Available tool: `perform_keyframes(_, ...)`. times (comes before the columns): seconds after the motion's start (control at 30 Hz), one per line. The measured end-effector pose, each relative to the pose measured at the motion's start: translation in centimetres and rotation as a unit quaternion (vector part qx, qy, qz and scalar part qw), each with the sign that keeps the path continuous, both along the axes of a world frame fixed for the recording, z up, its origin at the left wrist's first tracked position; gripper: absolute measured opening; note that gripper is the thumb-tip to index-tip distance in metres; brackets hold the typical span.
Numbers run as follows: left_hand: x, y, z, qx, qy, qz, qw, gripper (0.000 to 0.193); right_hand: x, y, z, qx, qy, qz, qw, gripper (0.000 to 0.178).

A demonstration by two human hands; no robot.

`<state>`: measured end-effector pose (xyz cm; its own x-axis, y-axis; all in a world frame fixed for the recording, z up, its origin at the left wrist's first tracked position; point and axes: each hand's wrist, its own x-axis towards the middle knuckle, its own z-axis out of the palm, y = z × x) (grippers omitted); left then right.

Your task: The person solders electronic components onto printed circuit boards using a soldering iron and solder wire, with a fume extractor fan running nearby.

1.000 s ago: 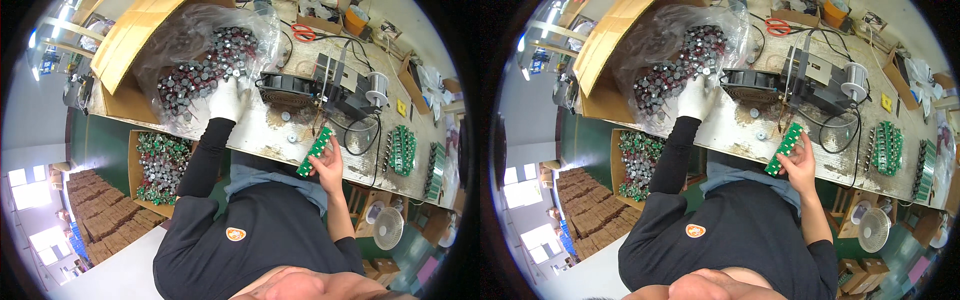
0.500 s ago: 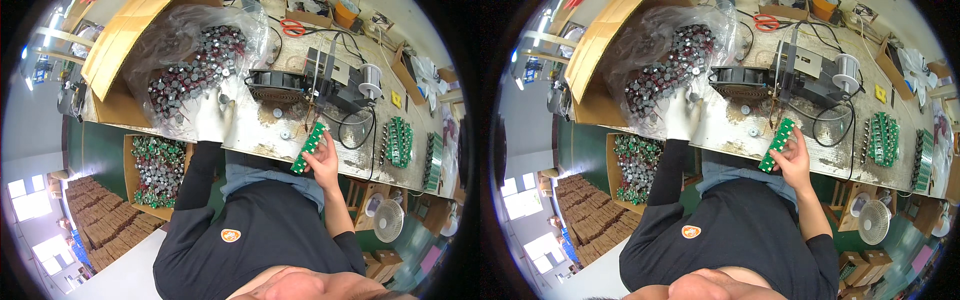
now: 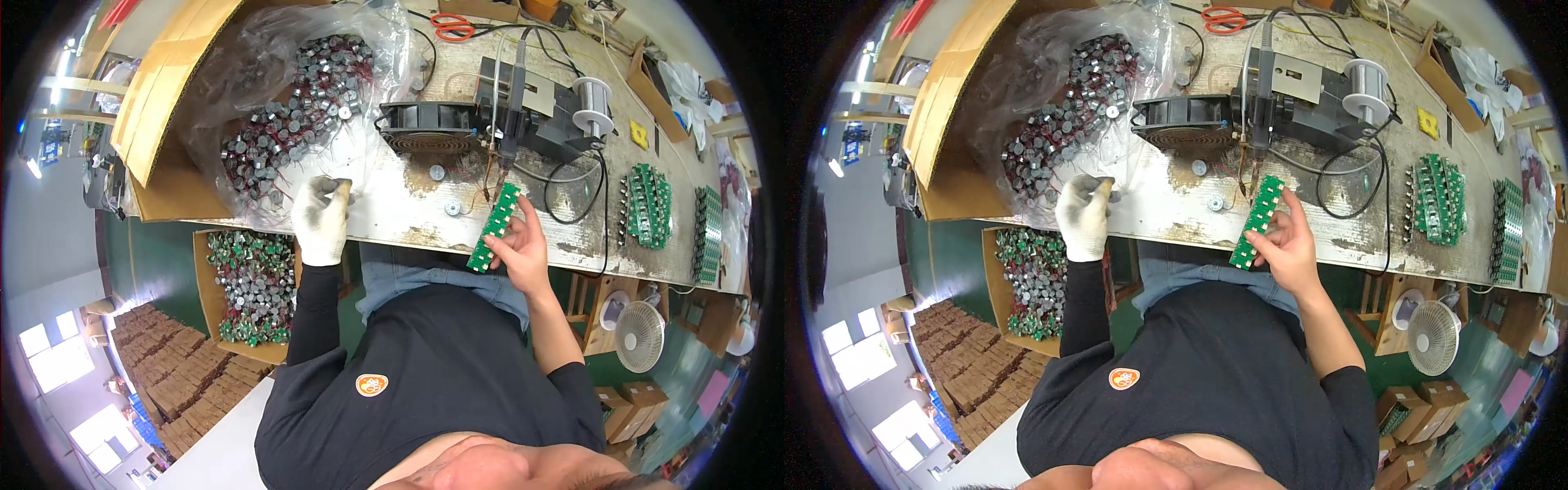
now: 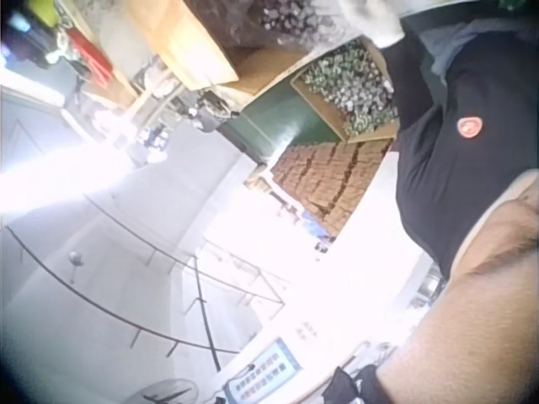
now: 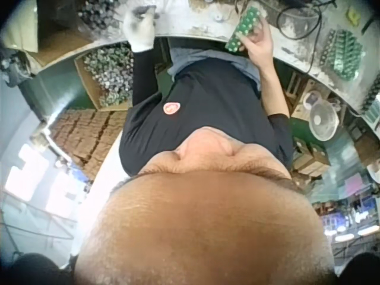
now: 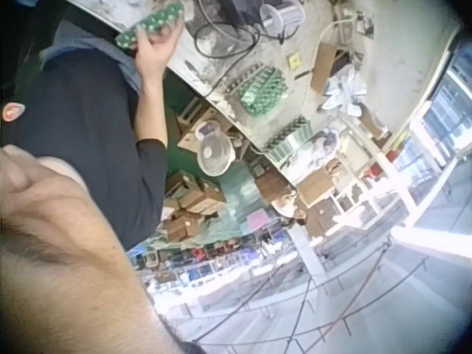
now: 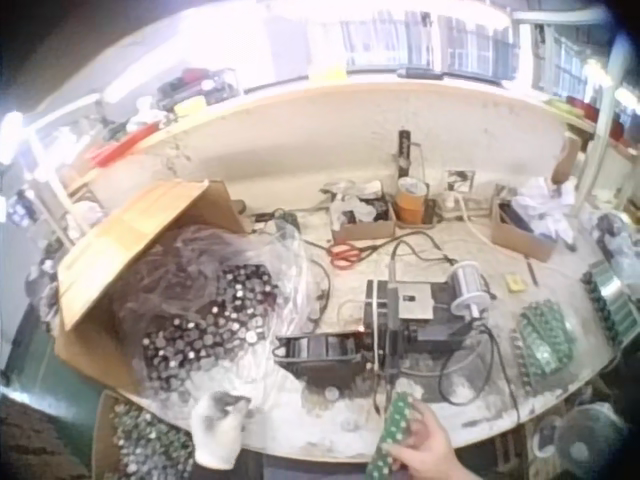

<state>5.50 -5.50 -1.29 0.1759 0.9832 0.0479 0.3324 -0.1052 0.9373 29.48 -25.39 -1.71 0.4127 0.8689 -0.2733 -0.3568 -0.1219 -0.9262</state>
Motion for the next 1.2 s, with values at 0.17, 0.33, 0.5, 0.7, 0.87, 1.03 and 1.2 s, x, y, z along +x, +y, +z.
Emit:
perform_keyframes(0.17,2.2,-1.7,2.2,-0.115,-0.149,-0.004,0.982,0.037,0.1,-0.1,0.1,0.001,0.007,-0.002,1.0,0.087)
perform_keyframes(0.33,3.9,-3.8,1.9,-0.14,-0.149,-0.039,0.978,0.029,0.1,-0.9,-0.7,0.015,0.003,0.004,1.0,0.092)
perform_keyframes(0.5,5.6,-6.5,1.1,-0.22,-0.139,-0.124,0.957,0.028,0.5,-0.8,-0.2,-0.006,0.023,0.021,0.999,0.09)
perform_keyframes(0.7,8.6,-8.6,0.8,-0.213,-0.055,-0.191,0.957,0.023,0.3,-0.6,-0.1,-0.01,0.039,0.022,0.999,0.089)
perform_keyframes(0.87,9.8,-9.1,0.5,-0.114,0.002,-0.237,0.965,0.016,0.4,-0.9,0.1,-0.014,0.029,0.032,0.999,0.089)
perform_keyframes(1.03,10.6,-9.0,0.6,-0.138,-0.042,-0.265,0.953,0.013,0.3,-1.2,0.1,0.005,0.028,0.037,0.999,0.088)
perform_keyframes(1.2,11.2,-8.7,1.2,-0.281,-0.079,-0.234,0.927,0.013,0.4,-1.4,0.1,0.015,0.027,0.044,0.999,0.086)
